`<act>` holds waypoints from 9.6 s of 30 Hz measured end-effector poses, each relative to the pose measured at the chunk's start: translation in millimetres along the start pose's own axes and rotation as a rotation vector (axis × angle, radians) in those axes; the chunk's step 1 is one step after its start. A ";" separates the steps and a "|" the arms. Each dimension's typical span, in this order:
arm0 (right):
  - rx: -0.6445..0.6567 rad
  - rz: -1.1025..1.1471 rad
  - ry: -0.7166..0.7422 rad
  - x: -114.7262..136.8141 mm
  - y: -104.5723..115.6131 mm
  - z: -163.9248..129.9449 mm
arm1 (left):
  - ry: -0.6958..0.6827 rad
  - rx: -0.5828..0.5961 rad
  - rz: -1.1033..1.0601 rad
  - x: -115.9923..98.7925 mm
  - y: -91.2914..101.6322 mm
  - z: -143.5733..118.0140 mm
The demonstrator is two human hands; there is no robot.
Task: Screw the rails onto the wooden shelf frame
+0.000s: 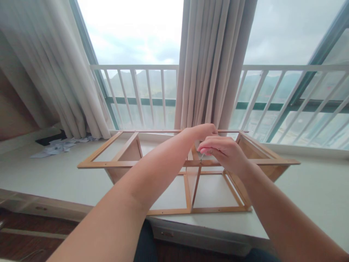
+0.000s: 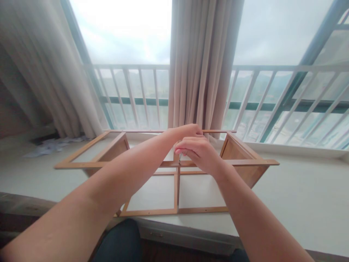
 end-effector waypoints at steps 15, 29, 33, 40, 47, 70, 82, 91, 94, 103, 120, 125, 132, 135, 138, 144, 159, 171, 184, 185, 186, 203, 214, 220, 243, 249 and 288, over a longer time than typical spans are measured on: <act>0.088 0.071 -0.104 -5.5 -5.2 1.0 | -0.067 0.167 0.358 40.6 23.0 -53.9; 0.071 0.313 -0.445 -33.2 -4.7 -14.8 | 0.089 0.247 0.351 57.8 5.4 -47.4; 0.052 0.300 -0.471 -37.8 -4.7 -17.1 | 0.082 0.227 0.351 58.7 5.8 -44.5; 0.030 0.328 -0.513 -44.6 -5.3 -18.3 | 0.108 0.234 0.386 59.3 6.9 -44.7; 0.039 0.305 -0.500 -42.0 -3.6 -15.5 | 0.109 0.246 0.399 59.5 6.7 -43.9; 0.025 0.546 -0.533 -47.4 -8.1 -21.4 | 0.125 0.277 0.398 58.6 6.5 -44.9; -0.003 0.501 -0.445 -43.6 -0.3 -17.7 | 0.112 0.276 0.416 57.2 6.4 -44.7; -0.044 0.491 -0.474 -48.2 2.0 -19.2 | 0.119 0.279 0.399 57.9 7.0 -45.6; -0.052 0.486 -0.473 -47.5 2.6 -19.4 | 0.115 0.275 0.400 58.6 6.9 -44.7; -0.012 0.475 -0.428 -38.7 1.4 -12.8 | 0.126 0.277 0.398 58.0 6.8 -45.1; -0.041 0.498 -0.535 -48.7 1.5 -15.1 | 0.124 0.272 0.396 55.5 8.2 -47.3; -0.050 0.502 -0.544 -50.4 3.1 -16.7 | 0.115 0.274 0.390 54.8 7.9 -46.8; -0.018 0.457 -0.520 -48.7 2.7 -15.7 | 0.114 0.266 0.391 55.0 8.8 -45.9; -0.013 0.462 -0.503 -47.9 2.7 -15.0 | 0.108 0.262 0.389 53.9 8.7 -45.4; -0.019 0.462 -0.512 -49.0 3.1 -15.5 | 0.114 0.265 0.391 54.9 8.3 -45.1; -0.026 0.479 -0.521 -48.7 2.5 -15.2 | 0.110 0.260 0.382 56.0 8.3 -43.9; -0.020 0.588 -0.523 -51.2 -0.9 -16.0 | 0.123 0.262 0.395 50.7 11.6 -47.6; -0.042 0.579 -0.525 -53.3 1.4 -16.9 | 0.125 0.248 0.382 54.4 9.8 -44.5; -0.047 0.560 -0.571 -61.7 3.0 -23.4 | 0.133 0.251 0.373 54.1 10.4 -45.8; -0.051 0.560 -0.567 -61.4 3.2 -23.2 | 0.134 0.250 0.371 54.6 10.3 -45.6; -0.053 0.560 -0.557 -60.5 3.4 -22.5 | 0.134 0.248 0.367 55.0 10.1 -45.4; -0.053 0.443 -0.584 -58.3 5.5 -23.1 | 0.134 0.252 0.351 56.5 9.1 -44.4; 0.026 0.296 -0.473 -39.5 3.3 -11.8 | 0.131 0.248 0.350 59.1 8.3 -42.5; 0.026 0.289 -0.431 -32.7 4.5 -8.7 | 0.127 0.248 0.347 56.5 9.5 -44.1; -0.095 0.419 -0.481 -43.1 9.3 -12.4 | 0.133 0.257 0.358 56.7 9.8 -44.2; -0.104 0.488 -0.488 -46.3 7.9 -16.0 | 0.150 0.256 0.360 52.5 12.5 -47.3; -0.008 0.454 -0.570 -51.5 -1.5 -20.2 | 0.115 0.258 0.378 55.8 10.0 -46.0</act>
Point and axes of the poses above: each hand's wrist, its own z-axis towards the middle knuckle, its own y-axis out of the back of the hand, x = y × z, the point moved 10 cm from there along z, towards the middle knuckle, and after that the axes turned 5 degrees about z, right-handed, at the moved point
